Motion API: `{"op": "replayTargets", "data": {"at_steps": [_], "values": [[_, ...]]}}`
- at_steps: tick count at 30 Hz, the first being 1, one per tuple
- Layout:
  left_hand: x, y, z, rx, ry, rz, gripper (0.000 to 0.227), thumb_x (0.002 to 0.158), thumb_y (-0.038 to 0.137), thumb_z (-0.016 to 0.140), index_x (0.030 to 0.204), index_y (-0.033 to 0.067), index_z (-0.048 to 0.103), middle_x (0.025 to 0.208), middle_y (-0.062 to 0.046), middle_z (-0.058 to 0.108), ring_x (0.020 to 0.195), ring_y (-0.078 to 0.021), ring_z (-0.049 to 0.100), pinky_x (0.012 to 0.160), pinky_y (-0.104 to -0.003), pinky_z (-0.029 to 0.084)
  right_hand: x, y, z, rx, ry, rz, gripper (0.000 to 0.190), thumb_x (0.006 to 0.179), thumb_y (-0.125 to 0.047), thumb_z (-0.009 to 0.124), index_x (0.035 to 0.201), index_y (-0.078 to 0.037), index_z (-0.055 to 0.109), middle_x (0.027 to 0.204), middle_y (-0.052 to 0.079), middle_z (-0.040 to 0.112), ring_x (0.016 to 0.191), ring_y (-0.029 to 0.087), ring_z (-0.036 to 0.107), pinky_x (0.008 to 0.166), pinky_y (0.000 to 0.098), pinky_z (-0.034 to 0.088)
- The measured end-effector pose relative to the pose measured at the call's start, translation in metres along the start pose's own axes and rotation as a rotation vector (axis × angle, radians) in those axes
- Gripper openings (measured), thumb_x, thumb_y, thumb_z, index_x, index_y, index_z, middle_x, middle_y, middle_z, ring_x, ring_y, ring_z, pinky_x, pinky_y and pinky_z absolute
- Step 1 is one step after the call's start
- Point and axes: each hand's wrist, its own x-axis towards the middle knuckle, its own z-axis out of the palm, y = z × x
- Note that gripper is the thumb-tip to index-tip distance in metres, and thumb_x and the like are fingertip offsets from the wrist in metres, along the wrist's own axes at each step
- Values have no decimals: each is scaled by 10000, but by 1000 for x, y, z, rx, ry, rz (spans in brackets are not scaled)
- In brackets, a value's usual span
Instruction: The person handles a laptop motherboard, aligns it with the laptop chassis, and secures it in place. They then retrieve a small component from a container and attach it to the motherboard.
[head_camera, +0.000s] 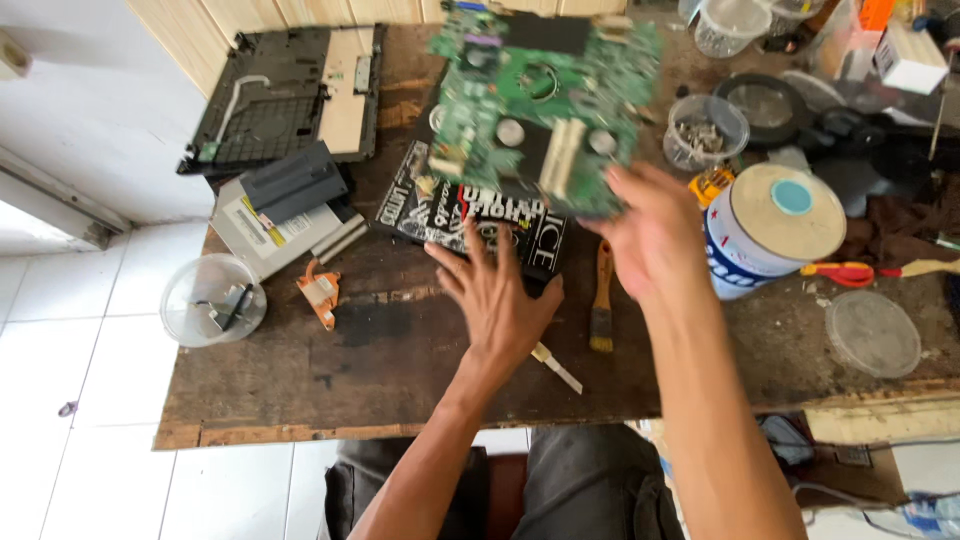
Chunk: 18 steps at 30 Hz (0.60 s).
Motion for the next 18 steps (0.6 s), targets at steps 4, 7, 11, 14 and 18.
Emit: {"op": "replayTargets", "data": {"at_steps": [4,7,11,14,18], "values": [[15,-32,-44,-169,61,17,1160,829,570,917,1724,37,408,1829,-351,134,1673,-612,99,1262,-861,68,-43,-6,-31,-2,5,-56,66,992,-111,787,1054,-97,770,989,69,744,1006,236,768,968,489,668],[60,-95,-25,14,435,-30,822,939,439,917,1594,90,566,1694,-239,442,1628,-389,402,1269,-739,229,-66,2,-71,-4,54,-56,35,1007,-62,770,1038,-78,775,992,95,746,993,264,773,933,475,647],[101,-125,-40,130,229,-23,702,974,552,845,1394,48,596,1330,-190,619,1258,-374,529,1015,-578,410,-82,13,-122,37,19,-4,125,1037,-53,685,1138,-12,745,1150,152,769,1072,307,751,993,486,600],[118,-125,-48,90,101,-118,704,972,578,875,1295,25,583,1224,-202,606,1125,-367,517,960,-520,458,-92,31,-154,98,-3,42,148,1042,-15,644,1150,13,740,1178,171,791,1071,305,746,997,474,579],[119,-127,-50,-21,-9,-190,725,960,612,886,1267,24,594,1254,-150,478,1176,-344,439,1087,-537,436,-107,44,-173,132,64,34,235,1037,-7,623,1241,29,734,1219,193,800,1093,335,759,983,535,600]]}}
